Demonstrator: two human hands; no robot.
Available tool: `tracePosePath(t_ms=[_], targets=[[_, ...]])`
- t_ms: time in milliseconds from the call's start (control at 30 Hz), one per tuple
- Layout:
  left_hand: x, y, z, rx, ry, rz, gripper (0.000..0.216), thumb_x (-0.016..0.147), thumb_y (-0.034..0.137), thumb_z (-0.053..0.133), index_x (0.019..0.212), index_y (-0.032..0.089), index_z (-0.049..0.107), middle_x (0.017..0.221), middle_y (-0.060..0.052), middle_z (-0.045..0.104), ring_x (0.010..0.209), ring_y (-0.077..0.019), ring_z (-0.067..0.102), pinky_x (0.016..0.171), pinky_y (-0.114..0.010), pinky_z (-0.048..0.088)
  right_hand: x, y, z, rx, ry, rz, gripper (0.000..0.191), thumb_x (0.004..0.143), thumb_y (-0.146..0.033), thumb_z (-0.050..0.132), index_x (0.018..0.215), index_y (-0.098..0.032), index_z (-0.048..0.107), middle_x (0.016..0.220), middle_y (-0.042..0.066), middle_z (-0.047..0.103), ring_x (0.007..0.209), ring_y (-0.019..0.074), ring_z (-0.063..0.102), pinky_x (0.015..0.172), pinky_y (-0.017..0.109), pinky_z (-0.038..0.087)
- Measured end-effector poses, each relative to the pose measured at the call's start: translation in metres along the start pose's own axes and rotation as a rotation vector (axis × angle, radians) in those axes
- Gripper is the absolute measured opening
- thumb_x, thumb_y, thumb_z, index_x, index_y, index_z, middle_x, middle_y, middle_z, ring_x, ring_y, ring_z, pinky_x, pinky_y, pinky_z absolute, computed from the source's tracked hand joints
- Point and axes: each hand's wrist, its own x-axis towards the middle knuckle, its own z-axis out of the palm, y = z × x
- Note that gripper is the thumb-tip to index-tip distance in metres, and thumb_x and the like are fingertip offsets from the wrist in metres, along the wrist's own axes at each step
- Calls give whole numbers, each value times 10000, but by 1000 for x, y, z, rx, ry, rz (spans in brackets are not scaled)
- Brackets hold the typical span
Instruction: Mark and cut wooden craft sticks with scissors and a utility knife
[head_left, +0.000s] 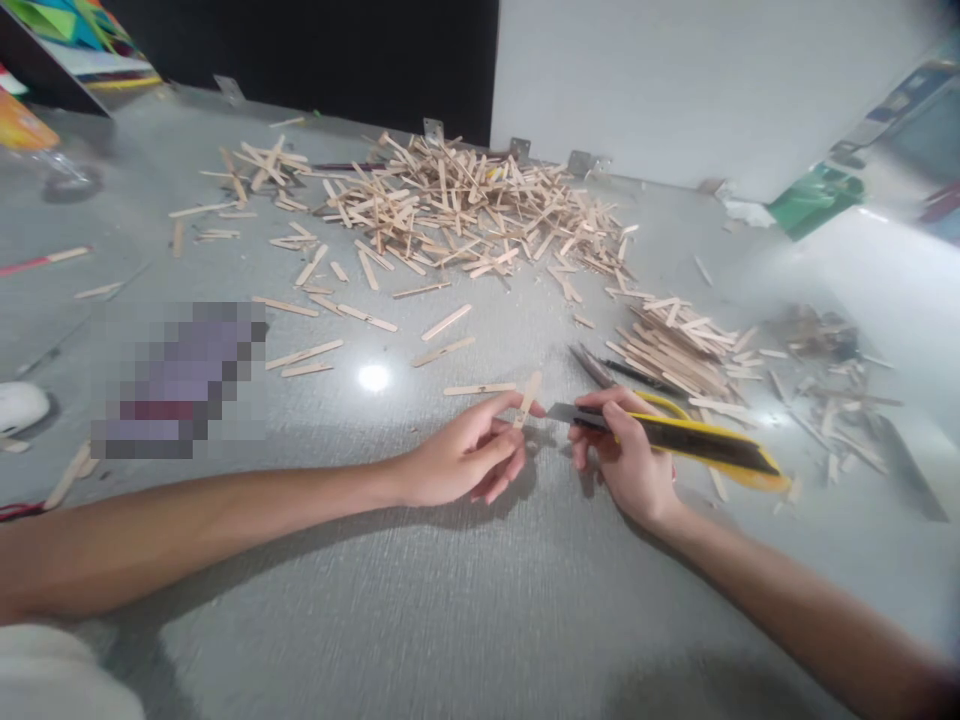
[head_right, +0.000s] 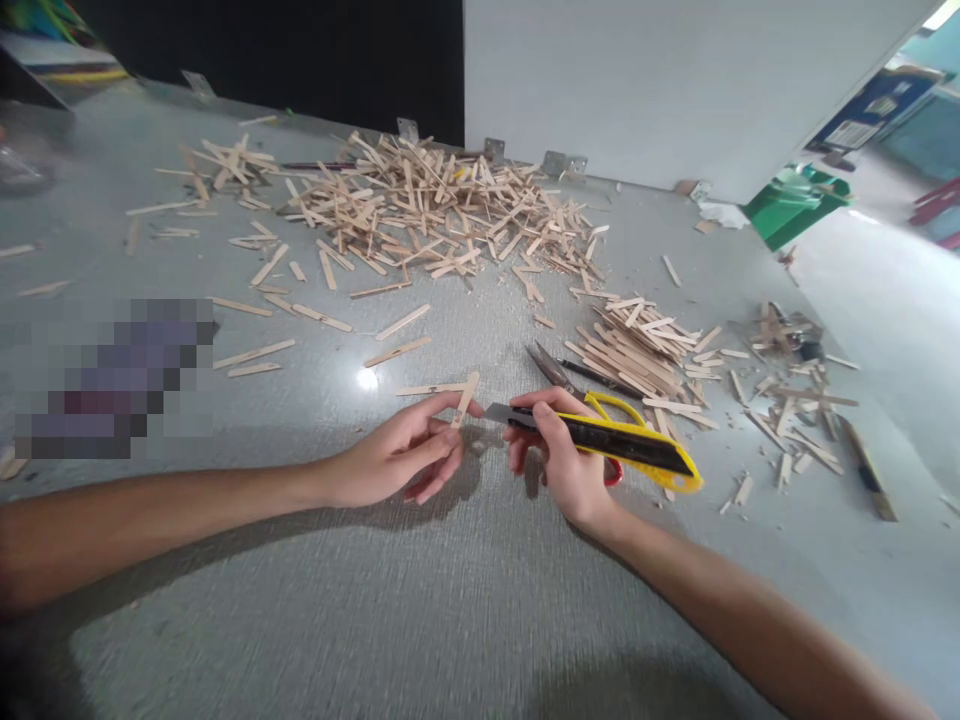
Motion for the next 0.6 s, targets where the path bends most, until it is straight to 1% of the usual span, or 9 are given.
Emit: tracePosePath(t_ms=[67, 167, 233, 333, 400, 467, 500, 533, 600], targets=[[-1, 0, 0, -14, 57, -18, 260, 1171, 403, 470, 1364, 238, 529, 735, 82, 510, 490, -102, 524, 446, -203, 421, 0, -3, -7, -249, -17, -147, 187, 1154, -335, 549, 1195, -236, 702, 775, -13, 753, 488, 138, 661, 426, 232, 513], [-2, 7, -1, 12, 127, -32, 247, 1157, 438, 464, 1173, 219, 578, 608, 108, 416, 421, -99, 391, 408, -198, 311, 1, -4, -14, -661, -200, -391, 180, 1123, -215, 587, 1232, -217, 730, 876, 33, 781, 643, 167, 721, 580, 272, 588], [-2, 15, -1, 51, 163, -12, 314, 1151, 503, 490, 1046, 219, 573, 551, 112, 384, 423, -94, 320, 422, -203, 259, 1, -2, -14, -770, -337, -468, 218, 1094, -164, 587, 1198, -199, 775, 916, 73, 792, 737, 213, 746, 647, 316, 613], [-4, 30, 0, 111, 195, 28, 376, 1138, 547, 519, 957, 220, 563, 530, 113, 345, 453, -94, 280, 466, -222, 243, -1, -6, -11, -908, -468, -532, 419, 1053, -40, 506, 1340, -190, 772, 980, 113, 790, 826, 260, 749, 668, 348, 619], [-8, 40, 2, 155, 194, 46, 354, 1141, 512, 521, 963, 212, 580, 544, 108, 354, 478, -100, 285, 496, -236, 261, -1, -13, -12, -1141, -508, -510, 645, 997, 43, 480, 1561, -226, 641, 1046, 106, 787, 870, 260, 750, 717, 351, 636], [-14, 52, 4, 201, 184, 62, 333, 1154, 476, 504, 1012, 197, 618, 569, 101, 368, 506, -107, 296, 522, -248, 277, 0, -20, -21, -1477, -465, -410, 787, 949, 81, 489, 1668, -239, 515, 1165, 126, 782, 969, 271, 761, 814, 367, 654], [-17, 58, 5, 234, 175, 69, 332, 1162, 463, 490, 1042, 191, 638, 583, 97, 372, 520, -110, 302, 532, -253, 281, 1, -23, -28, -1603, -402, -345, 746, 939, 79, 504, 1627, -204, 556, 1223, 167, 775, 1045, 301, 763, 860, 392, 655], [-21, 64, 6, 274, 171, 75, 339, 1171, 457, 471, 1074, 188, 653, 600, 93, 374, 535, -115, 310, 540, -259, 282, 2, -26, -36, -1668, -339, -299, 622, 936, 67, 516, 1506, -140, 654, 1231, 229, 768, 1075, 348, 760, 840, 420, 654], [-30, 76, 8, 393, 166, 86, 343, 1189, 444, 425, 1156, 195, 659, 640, 82, 389, 569, -126, 338, 555, -265, 294, 4, -28, -54, -1742, -283, -222, 349, 947, 23, 546, 1181, -89, 779, 1054, 277, 779, 941, 391, 772, 708, 428, 629]])
